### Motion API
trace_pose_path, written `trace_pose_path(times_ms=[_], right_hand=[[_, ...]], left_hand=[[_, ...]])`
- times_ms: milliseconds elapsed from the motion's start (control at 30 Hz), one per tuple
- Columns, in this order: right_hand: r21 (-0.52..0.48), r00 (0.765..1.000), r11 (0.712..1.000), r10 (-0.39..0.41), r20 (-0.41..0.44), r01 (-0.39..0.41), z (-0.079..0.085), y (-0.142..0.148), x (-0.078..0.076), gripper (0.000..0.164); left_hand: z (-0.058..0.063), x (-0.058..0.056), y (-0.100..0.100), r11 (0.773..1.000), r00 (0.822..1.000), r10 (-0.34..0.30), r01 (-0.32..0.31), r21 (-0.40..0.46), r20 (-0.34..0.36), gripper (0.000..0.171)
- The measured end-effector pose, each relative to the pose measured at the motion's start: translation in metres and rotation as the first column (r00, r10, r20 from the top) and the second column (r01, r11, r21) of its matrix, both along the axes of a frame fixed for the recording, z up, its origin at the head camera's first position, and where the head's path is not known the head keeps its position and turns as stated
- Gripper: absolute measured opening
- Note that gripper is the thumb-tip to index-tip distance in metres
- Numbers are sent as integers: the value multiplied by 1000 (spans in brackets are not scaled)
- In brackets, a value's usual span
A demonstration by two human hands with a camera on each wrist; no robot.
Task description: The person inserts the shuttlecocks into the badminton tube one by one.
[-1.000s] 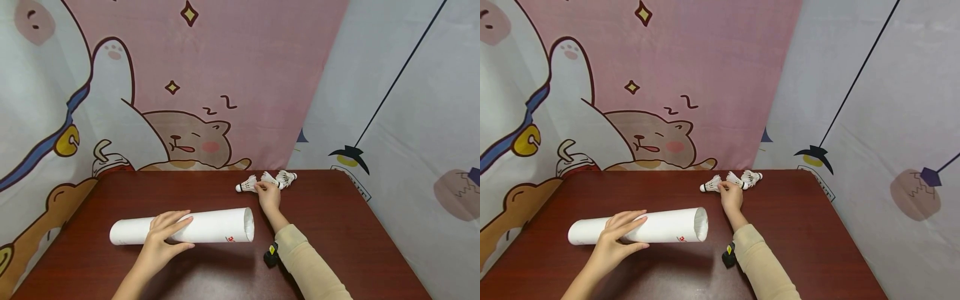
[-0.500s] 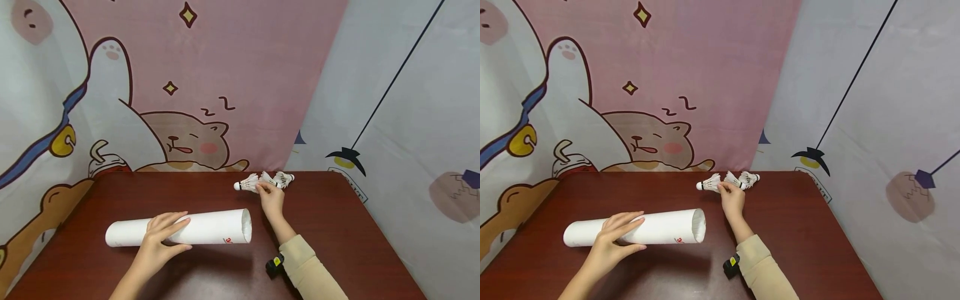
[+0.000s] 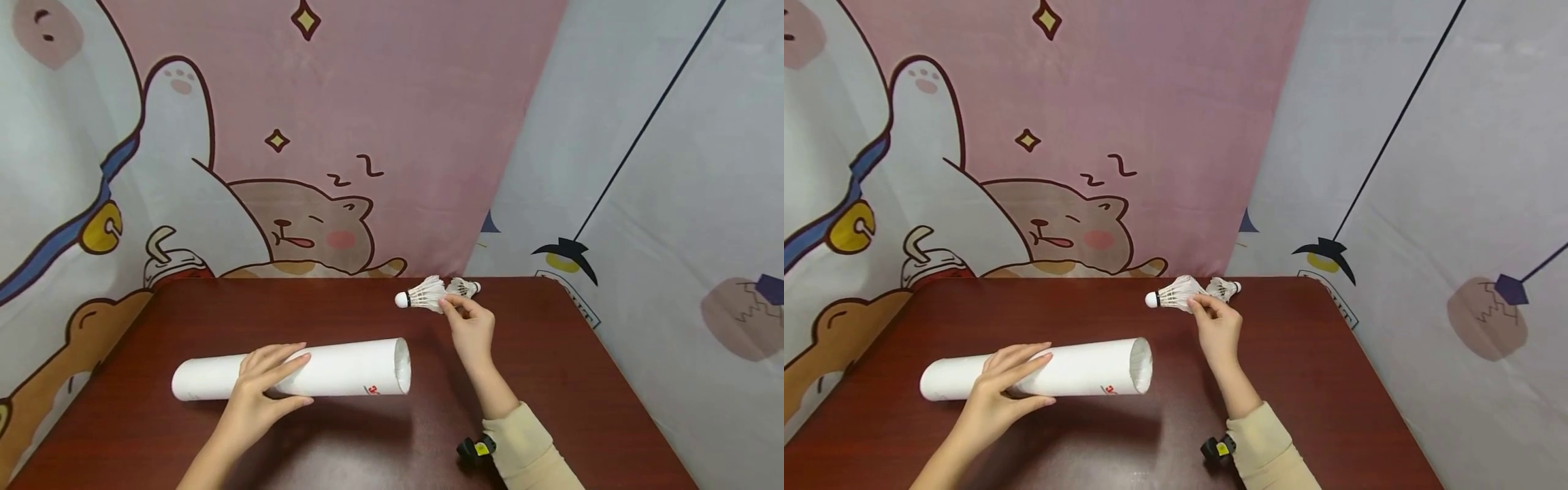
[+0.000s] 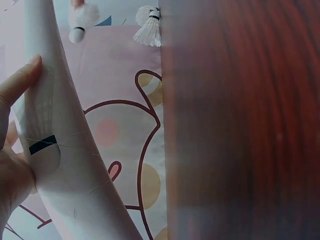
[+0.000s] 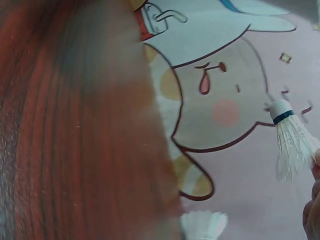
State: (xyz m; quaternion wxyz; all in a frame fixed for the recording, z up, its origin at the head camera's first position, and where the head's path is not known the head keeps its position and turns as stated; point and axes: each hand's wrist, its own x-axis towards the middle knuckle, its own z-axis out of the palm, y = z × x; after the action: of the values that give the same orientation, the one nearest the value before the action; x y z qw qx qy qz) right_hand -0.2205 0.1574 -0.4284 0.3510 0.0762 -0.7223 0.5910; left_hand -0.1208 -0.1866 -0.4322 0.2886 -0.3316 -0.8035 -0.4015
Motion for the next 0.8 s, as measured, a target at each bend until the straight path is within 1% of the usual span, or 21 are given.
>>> trace_pose_path(times_ms=[33,267,333,500,733,800], right_hand=[[-3,1000,1000,7,-12,-7,4,1,4,7],[26,995,999,43,-88,-41,47,-2,46,7],[26,994,998,59,-96,-57,52,-1,53,6],[30,986,995,102,-136,-99,57,4,68,9],[42,963,991,132,-235,-126,47,14,77,19],[49,954,990,140,-263,-132,48,14,81,22]], left_hand=[[0,0,0,1000,1000,0,0,2,-2,69],[-1,0,-1,1000,1000,-1,1,7,-3,70],[-1,0,-1,1000,1000,-1,1,7,-4,69],[-1,-1,-1,1000,1000,-4,4,7,-17,68],[-3,-3,-1,1000,1000,-9,9,10,-30,71],[-3,-2,-1,1000,1000,-9,9,10,-25,71]])
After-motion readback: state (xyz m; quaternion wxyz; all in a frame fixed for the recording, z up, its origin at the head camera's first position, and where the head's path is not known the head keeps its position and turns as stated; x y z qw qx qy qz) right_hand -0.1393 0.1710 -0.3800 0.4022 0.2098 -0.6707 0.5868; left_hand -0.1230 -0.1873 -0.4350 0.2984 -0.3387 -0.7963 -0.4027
